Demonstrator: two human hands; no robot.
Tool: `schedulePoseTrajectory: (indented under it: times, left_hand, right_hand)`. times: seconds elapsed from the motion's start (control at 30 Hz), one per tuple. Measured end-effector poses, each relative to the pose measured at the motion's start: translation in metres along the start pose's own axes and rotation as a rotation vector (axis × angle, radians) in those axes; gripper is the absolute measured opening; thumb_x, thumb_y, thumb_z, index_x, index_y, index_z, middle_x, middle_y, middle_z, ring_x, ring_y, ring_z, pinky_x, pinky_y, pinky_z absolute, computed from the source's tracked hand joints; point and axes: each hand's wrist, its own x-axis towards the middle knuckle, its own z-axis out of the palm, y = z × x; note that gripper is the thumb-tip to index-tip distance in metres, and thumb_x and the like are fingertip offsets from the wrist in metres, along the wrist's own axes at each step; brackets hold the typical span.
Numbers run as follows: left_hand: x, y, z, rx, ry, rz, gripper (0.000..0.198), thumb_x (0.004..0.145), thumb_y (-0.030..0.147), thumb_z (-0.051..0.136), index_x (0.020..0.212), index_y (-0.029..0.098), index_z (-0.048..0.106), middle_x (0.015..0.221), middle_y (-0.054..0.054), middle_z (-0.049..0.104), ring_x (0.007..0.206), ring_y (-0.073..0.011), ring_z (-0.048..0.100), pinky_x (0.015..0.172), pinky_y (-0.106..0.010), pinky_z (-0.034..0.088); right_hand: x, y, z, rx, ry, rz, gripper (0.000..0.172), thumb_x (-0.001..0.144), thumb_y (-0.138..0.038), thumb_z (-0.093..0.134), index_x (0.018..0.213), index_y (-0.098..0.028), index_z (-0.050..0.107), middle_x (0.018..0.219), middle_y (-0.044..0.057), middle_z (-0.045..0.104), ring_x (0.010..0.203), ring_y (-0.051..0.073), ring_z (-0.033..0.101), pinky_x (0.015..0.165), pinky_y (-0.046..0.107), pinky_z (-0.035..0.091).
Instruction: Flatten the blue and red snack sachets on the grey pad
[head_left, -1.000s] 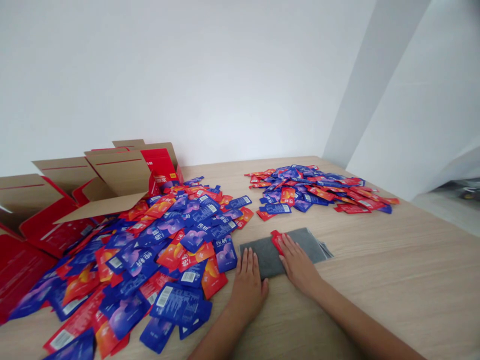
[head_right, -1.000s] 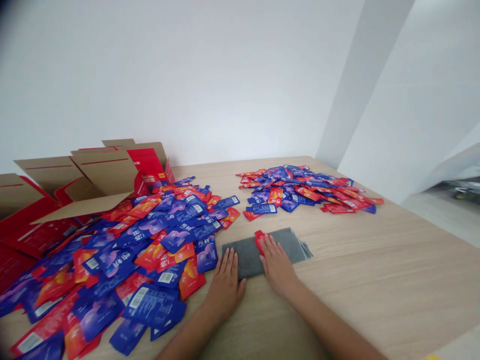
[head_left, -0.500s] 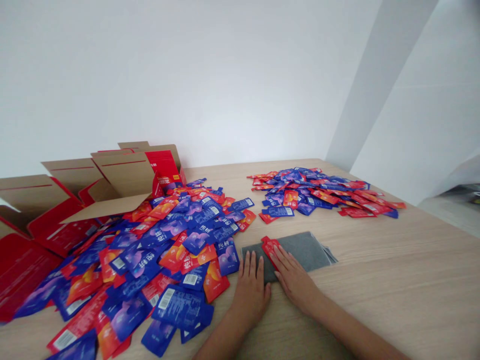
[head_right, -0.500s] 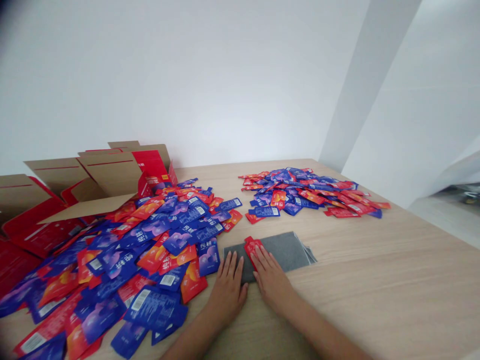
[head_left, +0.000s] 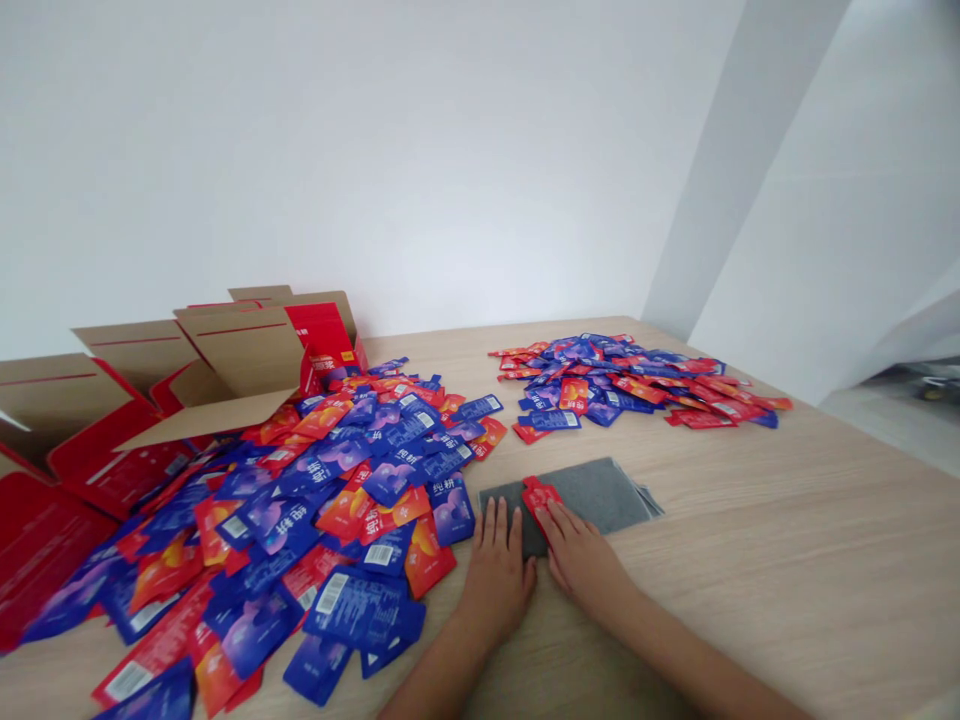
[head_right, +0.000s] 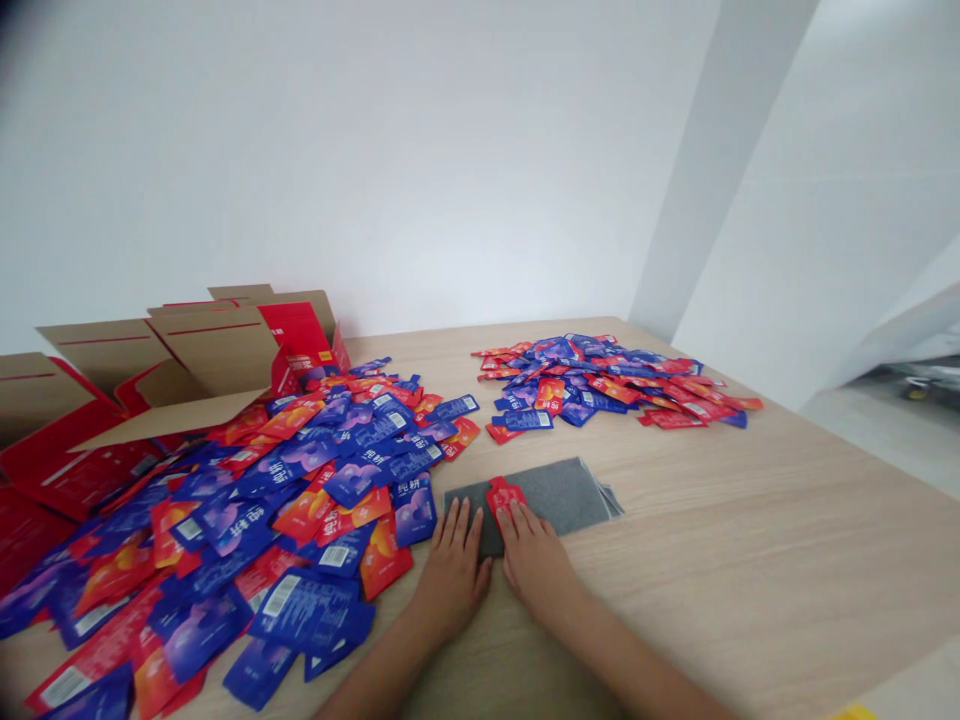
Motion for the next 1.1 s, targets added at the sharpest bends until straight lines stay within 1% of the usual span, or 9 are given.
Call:
schedulePoseTrajectory:
  times: [0.13, 0.27, 0.37, 0.5, 0.63, 0.73, 0.83, 0.93, 1.1]
  left_hand:
    - [0.0, 0.0, -0.002, -0.009, -0.002, -0.007, 0.056, 0.086, 0.034, 0.043, 0.137, 0.011, 0.034, 0.143, -0.017, 0.03, 0.133, -0.0327, 0.021, 0.102, -0.054, 0.028]
    - [0.001, 0.001, -0.004, -0.016, -0.013, -0.006, 0.056, 0.087, 0.036, 0.041, 0.137, 0.011, 0.034, 0.143, -0.017, 0.032, 0.133, -0.0318, 0.023, 0.102, -0.052, 0.03]
    - [0.0, 0.001, -0.004, -0.006, -0.011, -0.009, 0.056, 0.088, 0.037, 0.042, 0.136, 0.01, 0.035, 0.142, -0.017, 0.033, 0.132, -0.0319, 0.024, 0.102, -0.051, 0.03]
    - [0.0, 0.001, 0.0, 0.018, 0.011, -0.007, 0.057, 0.087, 0.036, 0.043, 0.136, 0.008, 0.034, 0.142, -0.018, 0.032, 0.133, -0.0322, 0.023, 0.103, -0.049, 0.029]
    - [0.0, 0.001, 0.002, 0.016, 0.012, -0.009, 0.057, 0.085, 0.034, 0.043, 0.136, 0.009, 0.034, 0.142, -0.017, 0.032, 0.133, -0.0327, 0.022, 0.103, -0.052, 0.029]
    - [0.001, 0.001, 0.0, 0.005, -0.004, -0.006, 0.058, 0.085, 0.034, 0.044, 0.136, 0.008, 0.035, 0.142, -0.017, 0.033, 0.132, -0.0325, 0.023, 0.102, -0.052, 0.03]
    - [0.001, 0.001, -0.003, 0.0, -0.016, -0.012, 0.057, 0.085, 0.034, 0.044, 0.134, 0.007, 0.037, 0.141, -0.017, 0.034, 0.132, -0.0321, 0.024, 0.103, -0.05, 0.03]
    - [0.0, 0.001, -0.004, -0.015, -0.027, -0.016, 0.057, 0.085, 0.034, 0.043, 0.135, 0.007, 0.036, 0.141, -0.017, 0.034, 0.132, -0.032, 0.023, 0.103, -0.05, 0.03]
    - [0.001, 0.002, -0.004, -0.037, -0.052, -0.023, 0.058, 0.086, 0.035, 0.042, 0.136, 0.006, 0.034, 0.142, -0.018, 0.031, 0.133, -0.0329, 0.022, 0.104, -0.05, 0.028]
  right_hand:
    - [0.013, 0.019, -0.012, 0.34, 0.13, 0.045, 0.056, 0.082, -0.013, 0.032, 0.137, -0.015, 0.036, 0.133, 0.013, 0.05, 0.122, 0.021, 0.046, 0.099, 0.04, 0.04]
    - [0.017, 0.043, -0.007, 0.576, 0.267, 0.261, 0.051, 0.089, -0.027, 0.029, 0.14, -0.02, 0.029, 0.125, 0.012, 0.056, 0.116, 0.02, 0.052, 0.095, 0.043, 0.044]
    - [0.003, 0.043, 0.002, 0.479, 0.296, 0.22, 0.05, 0.09, -0.031, 0.033, 0.138, -0.019, 0.035, 0.135, 0.013, 0.047, 0.127, 0.023, 0.04, 0.103, 0.048, 0.034]
    - [-0.012, 0.021, 0.008, 0.278, 0.119, -0.043, 0.047, 0.091, -0.03, 0.034, 0.137, -0.019, 0.038, 0.143, 0.01, 0.036, 0.134, 0.022, 0.027, 0.106, 0.046, 0.03]
    - [0.01, 0.009, 0.01, 0.098, 0.034, -0.112, 0.047, 0.09, -0.022, 0.033, 0.136, -0.014, 0.04, 0.145, 0.012, 0.032, 0.135, 0.023, 0.023, 0.106, 0.044, 0.029]
    - [0.037, 0.012, 0.008, 0.068, 0.013, -0.102, 0.047, 0.09, -0.022, 0.032, 0.134, -0.011, 0.042, 0.144, 0.014, 0.033, 0.135, 0.023, 0.024, 0.106, 0.044, 0.03]
    - [0.047, 0.015, 0.006, 0.072, 0.006, -0.094, 0.048, 0.089, -0.026, 0.037, 0.134, -0.011, 0.042, 0.143, 0.015, 0.034, 0.134, 0.024, 0.026, 0.105, 0.044, 0.03]
    - [0.035, 0.013, 0.009, 0.058, 0.01, -0.115, 0.049, 0.086, -0.026, 0.042, 0.132, -0.011, 0.045, 0.141, 0.015, 0.039, 0.131, 0.026, 0.033, 0.104, 0.044, 0.033]
    - [0.005, 0.014, 0.014, -0.053, 0.037, -0.131, 0.052, 0.077, -0.012, 0.044, 0.128, -0.013, 0.049, 0.133, 0.018, 0.049, 0.122, 0.029, 0.046, 0.094, 0.045, 0.044]
